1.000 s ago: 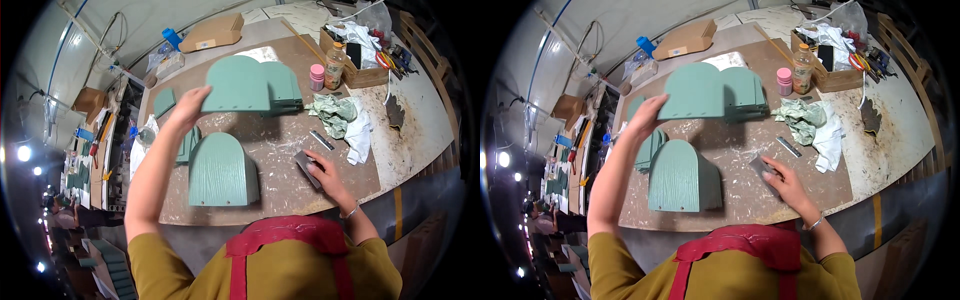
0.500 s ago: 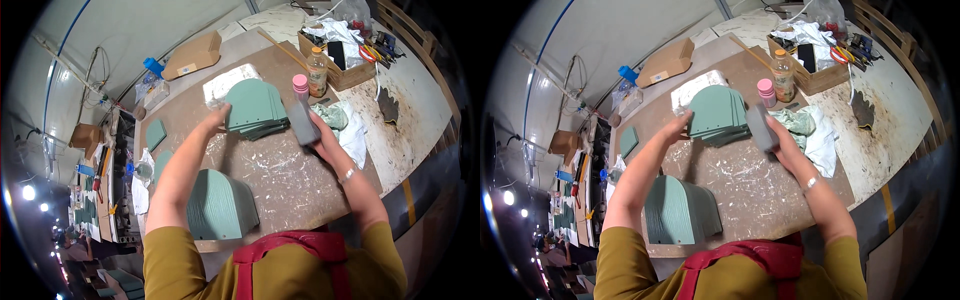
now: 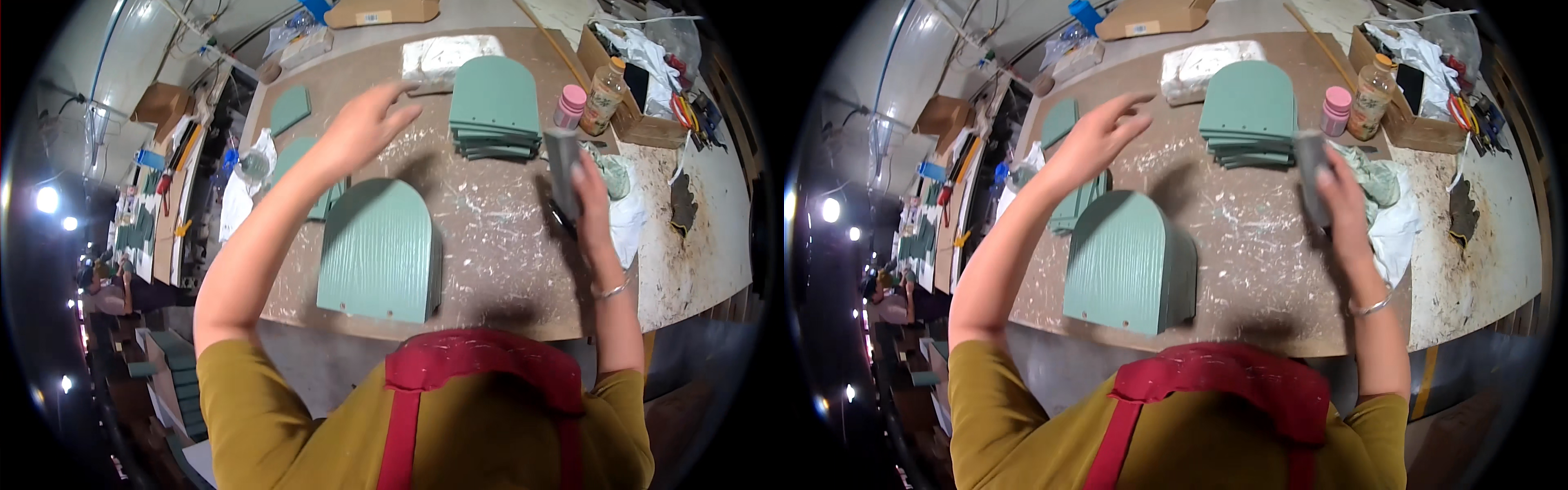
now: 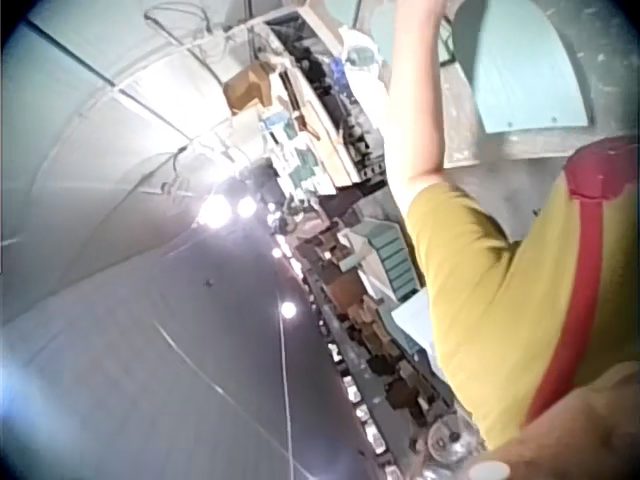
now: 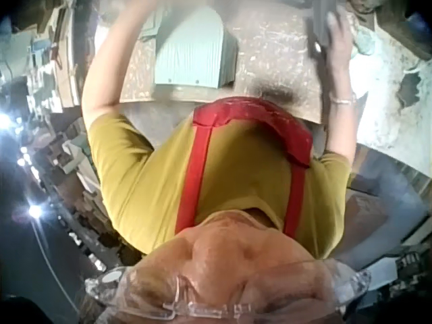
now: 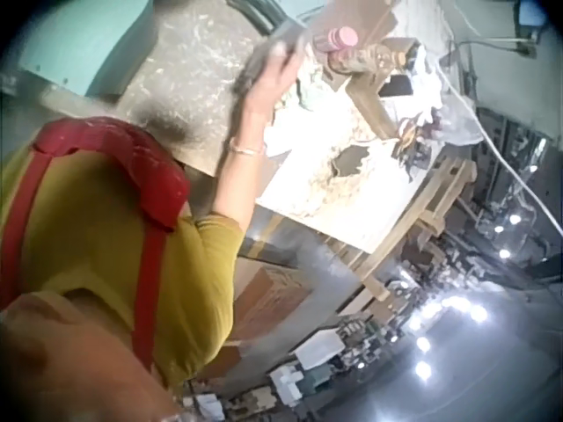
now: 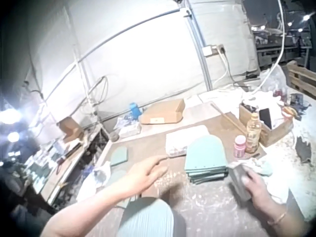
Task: The person sands green curved panels one by one using a sanding block, wipes them with a cloth, and then stacks them on top of each other.
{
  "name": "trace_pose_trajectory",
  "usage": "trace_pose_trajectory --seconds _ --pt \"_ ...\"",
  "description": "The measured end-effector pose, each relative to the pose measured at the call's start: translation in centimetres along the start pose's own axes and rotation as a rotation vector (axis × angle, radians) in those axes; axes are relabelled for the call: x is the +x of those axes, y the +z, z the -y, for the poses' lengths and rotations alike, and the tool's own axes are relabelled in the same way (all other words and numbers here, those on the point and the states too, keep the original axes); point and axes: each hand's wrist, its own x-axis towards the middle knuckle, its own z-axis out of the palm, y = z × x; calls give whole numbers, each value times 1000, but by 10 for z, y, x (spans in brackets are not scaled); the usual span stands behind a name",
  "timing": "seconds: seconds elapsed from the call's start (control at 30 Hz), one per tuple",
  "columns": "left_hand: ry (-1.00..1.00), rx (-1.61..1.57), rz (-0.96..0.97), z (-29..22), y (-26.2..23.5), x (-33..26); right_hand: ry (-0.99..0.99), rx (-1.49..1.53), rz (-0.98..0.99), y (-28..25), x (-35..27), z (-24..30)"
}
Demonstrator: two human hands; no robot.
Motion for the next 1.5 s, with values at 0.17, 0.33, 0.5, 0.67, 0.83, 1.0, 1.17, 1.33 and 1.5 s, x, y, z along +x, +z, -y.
trace_pose_trajectory --seconds 0.17,0.33,0.5,0.67,0.83,1.0,1.17,1.33,1.5 --pt "-37 542 -22 10 45 -135 -678 -637 544 60 -79 26" --pt "-20 378 -131 8 54 -140 -885 -727 749 104 -86 42" --pt "-29 406 -137 8 58 -141 -673 -770 308 95 -29 26" --pt "-30 391 -143 13 57 -141 -873 -697 537 107 -87 25" --pt "53 507 -222 3 52 -146 -362 -724 383 95 -20 39" --pt "294 328 -196 -34 87 -211 -486 -855 437 88 -84 82" --pt "334 440 -409 -32 107 -218 -452 -966 465 132 -78 72" --pt "383 436 -454 -29 105 -211 -372 -1139 482 194 -2 71" --pt "405 390 -496 -22 109 -210 -598 -1202 814 281 -4 77"
